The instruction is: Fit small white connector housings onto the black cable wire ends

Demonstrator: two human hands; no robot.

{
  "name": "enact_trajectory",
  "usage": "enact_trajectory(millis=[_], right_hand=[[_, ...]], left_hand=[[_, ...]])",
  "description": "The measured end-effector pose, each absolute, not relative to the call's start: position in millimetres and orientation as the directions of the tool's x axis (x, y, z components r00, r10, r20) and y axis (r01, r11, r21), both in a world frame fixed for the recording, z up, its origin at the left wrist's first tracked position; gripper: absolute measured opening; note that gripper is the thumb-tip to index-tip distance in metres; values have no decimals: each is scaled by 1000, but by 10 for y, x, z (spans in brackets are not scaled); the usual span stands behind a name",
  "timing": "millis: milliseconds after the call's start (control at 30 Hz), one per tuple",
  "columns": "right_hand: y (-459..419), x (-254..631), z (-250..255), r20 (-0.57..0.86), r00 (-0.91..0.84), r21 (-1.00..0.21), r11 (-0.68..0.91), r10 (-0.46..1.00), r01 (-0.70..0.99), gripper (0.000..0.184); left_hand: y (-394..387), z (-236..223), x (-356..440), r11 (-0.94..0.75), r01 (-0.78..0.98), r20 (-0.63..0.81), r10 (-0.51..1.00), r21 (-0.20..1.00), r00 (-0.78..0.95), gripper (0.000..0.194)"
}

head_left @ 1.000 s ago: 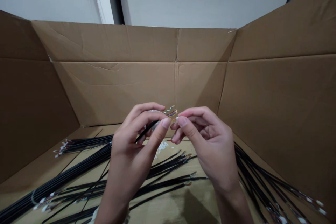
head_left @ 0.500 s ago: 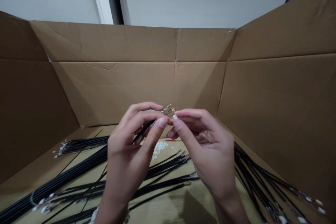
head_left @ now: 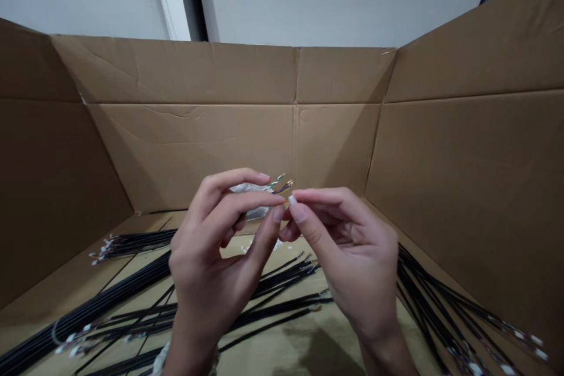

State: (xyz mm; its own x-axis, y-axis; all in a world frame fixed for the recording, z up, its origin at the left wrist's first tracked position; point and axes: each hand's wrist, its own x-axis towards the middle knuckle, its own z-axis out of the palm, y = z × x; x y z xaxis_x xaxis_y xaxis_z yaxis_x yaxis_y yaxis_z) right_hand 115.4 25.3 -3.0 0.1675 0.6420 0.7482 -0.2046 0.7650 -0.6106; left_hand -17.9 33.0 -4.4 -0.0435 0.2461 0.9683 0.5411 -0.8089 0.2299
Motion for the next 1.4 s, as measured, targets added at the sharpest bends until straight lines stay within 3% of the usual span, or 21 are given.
enact_trajectory(millis=[200,667,1400], right_hand=[[253,1173,-59,767,172,-600,786,618,-148,19],[236,1141,-13,731,177,-615,749,659,-247,18],[224,1162,-14,748,164,-604,763,643,-230,18]], left_hand=[[324,-32,-162,-794,578,979,198,187,-44,17],[337,-44,-160,-816,552,983,181,170,-35,16],[335,-47,-170,-822,540,981,192,180,-36,20]])
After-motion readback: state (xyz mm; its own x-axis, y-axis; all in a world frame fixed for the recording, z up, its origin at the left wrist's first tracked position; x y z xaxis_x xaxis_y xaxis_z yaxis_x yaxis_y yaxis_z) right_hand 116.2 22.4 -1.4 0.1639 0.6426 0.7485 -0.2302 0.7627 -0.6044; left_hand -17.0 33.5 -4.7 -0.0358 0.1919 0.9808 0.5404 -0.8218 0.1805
